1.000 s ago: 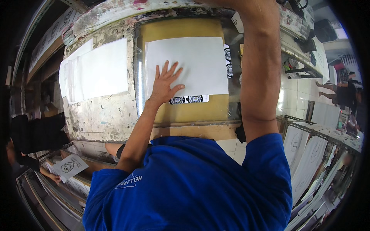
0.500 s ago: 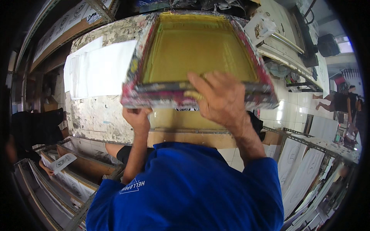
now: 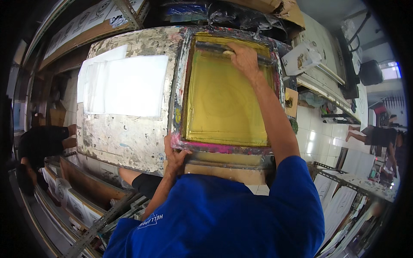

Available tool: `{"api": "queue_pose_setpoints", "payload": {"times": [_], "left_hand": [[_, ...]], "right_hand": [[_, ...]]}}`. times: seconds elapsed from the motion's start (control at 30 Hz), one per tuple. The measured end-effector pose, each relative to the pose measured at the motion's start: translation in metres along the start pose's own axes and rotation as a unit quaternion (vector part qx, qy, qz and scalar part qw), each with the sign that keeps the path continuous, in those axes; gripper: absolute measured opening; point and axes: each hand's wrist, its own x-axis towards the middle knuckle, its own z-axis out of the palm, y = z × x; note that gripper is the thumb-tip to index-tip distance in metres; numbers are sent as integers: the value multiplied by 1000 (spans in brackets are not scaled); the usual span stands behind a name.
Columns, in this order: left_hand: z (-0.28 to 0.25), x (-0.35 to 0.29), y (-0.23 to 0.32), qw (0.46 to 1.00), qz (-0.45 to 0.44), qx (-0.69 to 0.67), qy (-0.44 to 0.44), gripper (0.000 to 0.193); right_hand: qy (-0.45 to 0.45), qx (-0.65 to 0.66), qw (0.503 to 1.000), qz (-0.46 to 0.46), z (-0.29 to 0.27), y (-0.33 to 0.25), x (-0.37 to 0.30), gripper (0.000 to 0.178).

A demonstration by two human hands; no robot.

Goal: The person performs a series of screen prints by lowering a yellow screen onto a white sheet, pulling a squeegee across the surface, and then lifting the screen to reveal the printed logo. The person repeats this process several times, placing new sheets on the table and handing the finished prints to another person.

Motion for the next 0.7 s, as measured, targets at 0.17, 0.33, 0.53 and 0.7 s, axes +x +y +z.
{"api": "queue_pose_setpoints", "payload": {"times": [0.17, 0.33, 0.53, 0.7], "left_hand": [[-1, 4, -4, 999, 43, 18, 8, 117], [-3, 5, 11, 998, 36, 54, 4, 117], [-2, 5, 4, 997, 37, 67, 4, 118], [-5, 7, 13, 996, 52, 78, 5, 114]], "right_hand": [[-3, -44, 999, -21, 33, 46, 47, 43], [-9, -40, 998, -56, 43, 50, 54, 42], [18, -20, 997, -73, 31, 1, -30, 31], [-18, 12, 998, -64, -11, -80, -144, 42]]}}
